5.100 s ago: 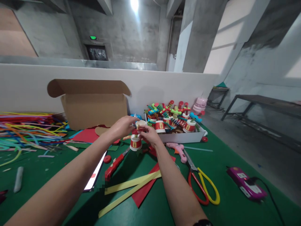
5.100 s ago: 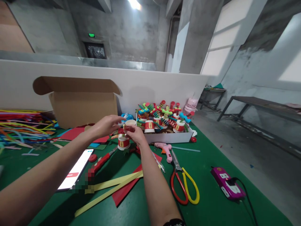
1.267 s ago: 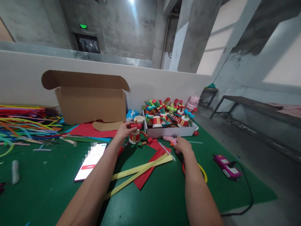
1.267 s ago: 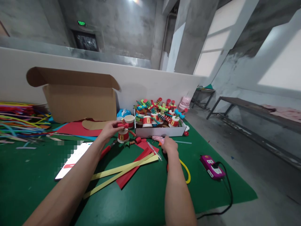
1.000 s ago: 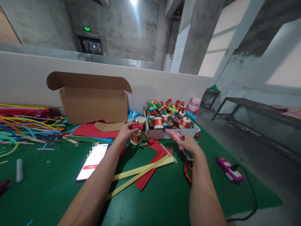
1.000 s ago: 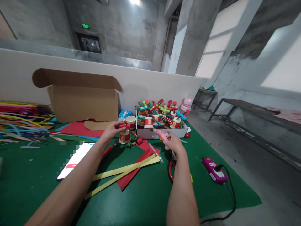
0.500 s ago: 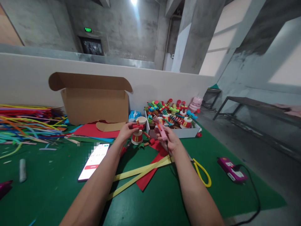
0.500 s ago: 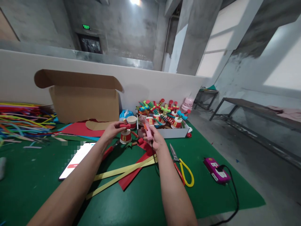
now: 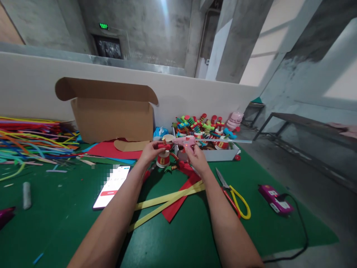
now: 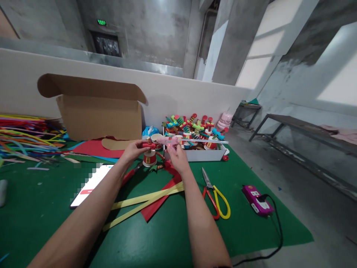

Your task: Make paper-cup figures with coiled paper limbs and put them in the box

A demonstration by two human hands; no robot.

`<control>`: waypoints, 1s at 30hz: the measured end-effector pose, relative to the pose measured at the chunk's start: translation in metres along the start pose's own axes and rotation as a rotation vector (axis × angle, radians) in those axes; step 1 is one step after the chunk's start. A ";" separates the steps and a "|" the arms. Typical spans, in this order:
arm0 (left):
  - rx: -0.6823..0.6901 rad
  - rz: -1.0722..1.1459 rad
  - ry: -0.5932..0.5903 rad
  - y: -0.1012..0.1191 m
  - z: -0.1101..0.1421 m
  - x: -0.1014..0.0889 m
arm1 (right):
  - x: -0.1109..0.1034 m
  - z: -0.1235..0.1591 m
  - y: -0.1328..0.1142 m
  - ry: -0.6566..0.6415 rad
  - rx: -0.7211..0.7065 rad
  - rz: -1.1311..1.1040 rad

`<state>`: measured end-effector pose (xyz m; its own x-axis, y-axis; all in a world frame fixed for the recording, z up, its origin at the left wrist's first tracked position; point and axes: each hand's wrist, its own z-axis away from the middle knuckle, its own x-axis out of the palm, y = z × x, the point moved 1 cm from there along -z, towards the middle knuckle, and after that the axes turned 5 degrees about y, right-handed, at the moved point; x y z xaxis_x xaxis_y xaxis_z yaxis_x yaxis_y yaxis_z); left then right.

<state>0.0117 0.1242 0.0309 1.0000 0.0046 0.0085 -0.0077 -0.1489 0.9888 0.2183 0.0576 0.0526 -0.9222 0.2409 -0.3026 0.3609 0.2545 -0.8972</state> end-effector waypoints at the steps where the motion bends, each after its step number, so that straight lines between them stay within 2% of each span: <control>1: -0.003 -0.001 0.003 0.000 0.000 0.000 | 0.000 0.000 -0.001 0.002 -0.009 0.025; 9: 0.006 -0.005 -0.005 -0.001 -0.001 -0.002 | 0.000 0.002 -0.008 -0.041 -0.011 -0.017; 30: 0.001 0.009 -0.019 -0.001 0.000 -0.001 | 0.001 0.007 -0.015 -0.044 0.020 -0.011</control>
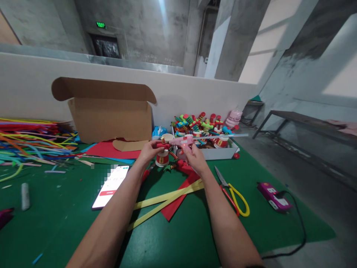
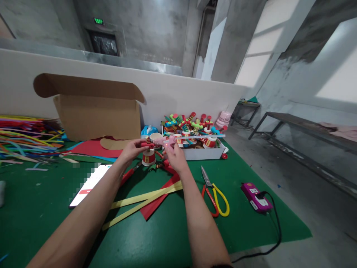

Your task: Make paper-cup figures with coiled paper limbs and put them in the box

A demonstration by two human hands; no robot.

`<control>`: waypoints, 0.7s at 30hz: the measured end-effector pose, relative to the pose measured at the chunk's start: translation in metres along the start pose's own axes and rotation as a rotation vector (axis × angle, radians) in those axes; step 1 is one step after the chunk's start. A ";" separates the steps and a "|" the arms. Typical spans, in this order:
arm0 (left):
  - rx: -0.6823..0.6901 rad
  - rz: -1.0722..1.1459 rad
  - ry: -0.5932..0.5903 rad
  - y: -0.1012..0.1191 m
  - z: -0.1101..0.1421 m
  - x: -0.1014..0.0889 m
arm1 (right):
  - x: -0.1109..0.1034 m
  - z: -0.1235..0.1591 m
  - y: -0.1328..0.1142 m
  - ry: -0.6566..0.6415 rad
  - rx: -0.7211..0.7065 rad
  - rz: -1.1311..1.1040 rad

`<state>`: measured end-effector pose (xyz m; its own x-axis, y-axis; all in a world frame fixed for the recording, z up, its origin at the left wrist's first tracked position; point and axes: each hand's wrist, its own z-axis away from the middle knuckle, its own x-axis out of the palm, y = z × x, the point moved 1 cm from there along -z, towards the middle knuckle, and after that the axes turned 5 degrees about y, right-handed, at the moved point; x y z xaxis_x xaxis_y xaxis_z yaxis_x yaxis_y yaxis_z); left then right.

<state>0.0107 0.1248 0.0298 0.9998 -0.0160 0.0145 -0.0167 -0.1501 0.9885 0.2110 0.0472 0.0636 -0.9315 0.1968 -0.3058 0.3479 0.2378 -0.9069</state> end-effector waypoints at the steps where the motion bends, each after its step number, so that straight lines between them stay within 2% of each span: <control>1: 0.001 -0.005 -0.004 0.000 0.000 0.000 | 0.000 0.000 0.000 0.002 0.003 0.005; 7: 0.007 -0.001 -0.038 0.001 0.000 0.001 | 0.003 -0.003 0.005 0.001 0.010 0.033; 21: 0.014 -0.014 -0.030 0.001 0.001 0.001 | 0.003 -0.005 0.010 0.001 -0.012 0.061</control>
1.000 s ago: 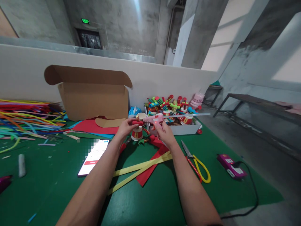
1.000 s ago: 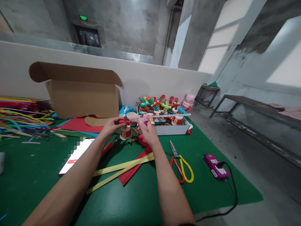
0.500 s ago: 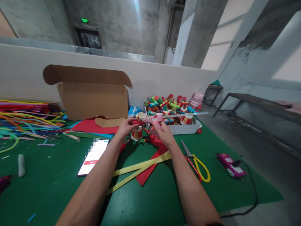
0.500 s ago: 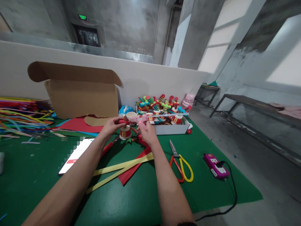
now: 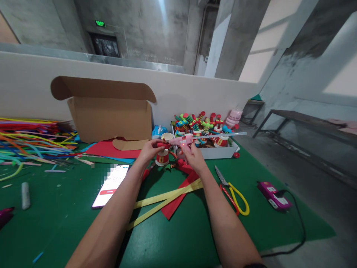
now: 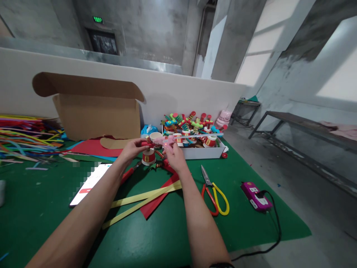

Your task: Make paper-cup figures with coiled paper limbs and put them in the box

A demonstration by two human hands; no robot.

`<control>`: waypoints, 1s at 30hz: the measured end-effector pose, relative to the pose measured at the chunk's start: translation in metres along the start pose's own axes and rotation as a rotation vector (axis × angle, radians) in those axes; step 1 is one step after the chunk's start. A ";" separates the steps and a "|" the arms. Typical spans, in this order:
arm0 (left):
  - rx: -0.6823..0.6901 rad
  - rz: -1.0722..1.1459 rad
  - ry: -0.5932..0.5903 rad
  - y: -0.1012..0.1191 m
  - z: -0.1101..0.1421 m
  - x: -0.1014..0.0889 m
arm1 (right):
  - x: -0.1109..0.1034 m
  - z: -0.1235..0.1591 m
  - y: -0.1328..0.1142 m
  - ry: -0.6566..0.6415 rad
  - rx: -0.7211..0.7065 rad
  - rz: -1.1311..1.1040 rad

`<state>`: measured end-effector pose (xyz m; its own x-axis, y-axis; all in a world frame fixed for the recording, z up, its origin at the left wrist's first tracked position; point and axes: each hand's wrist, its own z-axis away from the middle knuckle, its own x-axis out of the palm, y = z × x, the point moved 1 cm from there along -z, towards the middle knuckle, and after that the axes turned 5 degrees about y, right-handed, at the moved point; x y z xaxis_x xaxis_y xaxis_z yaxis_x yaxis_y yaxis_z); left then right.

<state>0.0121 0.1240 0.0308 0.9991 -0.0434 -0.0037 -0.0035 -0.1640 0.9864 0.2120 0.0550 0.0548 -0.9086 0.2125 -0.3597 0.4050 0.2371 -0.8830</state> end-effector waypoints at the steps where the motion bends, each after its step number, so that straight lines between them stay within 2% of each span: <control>1: 0.003 -0.001 0.000 0.000 0.000 0.000 | 0.000 0.000 0.000 0.000 0.002 0.001; 30: 0.009 0.032 0.005 -0.007 -0.004 0.000 | 0.001 -0.001 -0.001 0.008 -0.022 0.033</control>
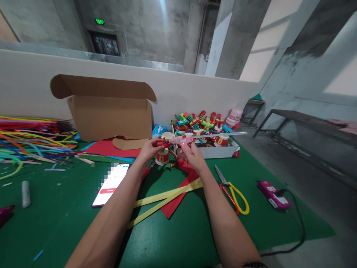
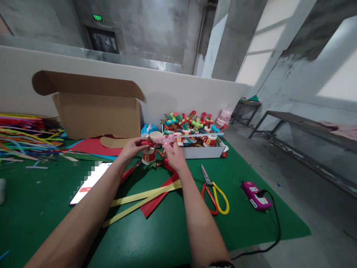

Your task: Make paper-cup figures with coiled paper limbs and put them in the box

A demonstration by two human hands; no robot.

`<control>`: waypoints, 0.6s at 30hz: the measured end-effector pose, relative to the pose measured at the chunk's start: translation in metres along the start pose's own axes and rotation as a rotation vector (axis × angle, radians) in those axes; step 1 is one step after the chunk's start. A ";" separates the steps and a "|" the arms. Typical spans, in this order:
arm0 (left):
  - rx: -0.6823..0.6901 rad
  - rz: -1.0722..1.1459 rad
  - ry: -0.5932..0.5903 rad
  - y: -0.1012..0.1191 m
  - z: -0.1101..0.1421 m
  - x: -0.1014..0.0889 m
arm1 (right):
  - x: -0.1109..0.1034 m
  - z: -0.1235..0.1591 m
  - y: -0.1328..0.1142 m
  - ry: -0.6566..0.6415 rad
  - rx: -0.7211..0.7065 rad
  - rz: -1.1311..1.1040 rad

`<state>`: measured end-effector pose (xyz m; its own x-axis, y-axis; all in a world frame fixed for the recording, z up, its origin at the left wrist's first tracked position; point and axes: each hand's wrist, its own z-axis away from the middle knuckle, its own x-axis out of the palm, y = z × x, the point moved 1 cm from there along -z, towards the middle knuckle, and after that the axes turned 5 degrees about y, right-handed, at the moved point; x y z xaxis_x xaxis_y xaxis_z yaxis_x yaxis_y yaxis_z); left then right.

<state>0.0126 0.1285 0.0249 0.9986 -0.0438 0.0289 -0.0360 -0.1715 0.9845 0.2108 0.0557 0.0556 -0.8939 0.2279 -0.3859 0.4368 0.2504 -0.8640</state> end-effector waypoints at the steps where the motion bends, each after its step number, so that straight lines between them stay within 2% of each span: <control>1: -0.001 -0.002 0.001 0.000 0.000 0.000 | 0.000 0.000 0.000 0.004 -0.002 -0.002; 13: -0.005 0.014 0.003 -0.004 -0.002 -0.001 | 0.000 -0.001 0.002 -0.007 0.023 0.001; 18: -0.016 0.042 0.028 -0.004 -0.001 -0.003 | -0.002 0.001 0.000 -0.009 0.072 -0.143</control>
<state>0.0098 0.1307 0.0213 0.9969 -0.0235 0.0749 -0.0776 -0.1547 0.9849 0.2124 0.0547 0.0558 -0.9474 0.1867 -0.2599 0.2972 0.2116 -0.9311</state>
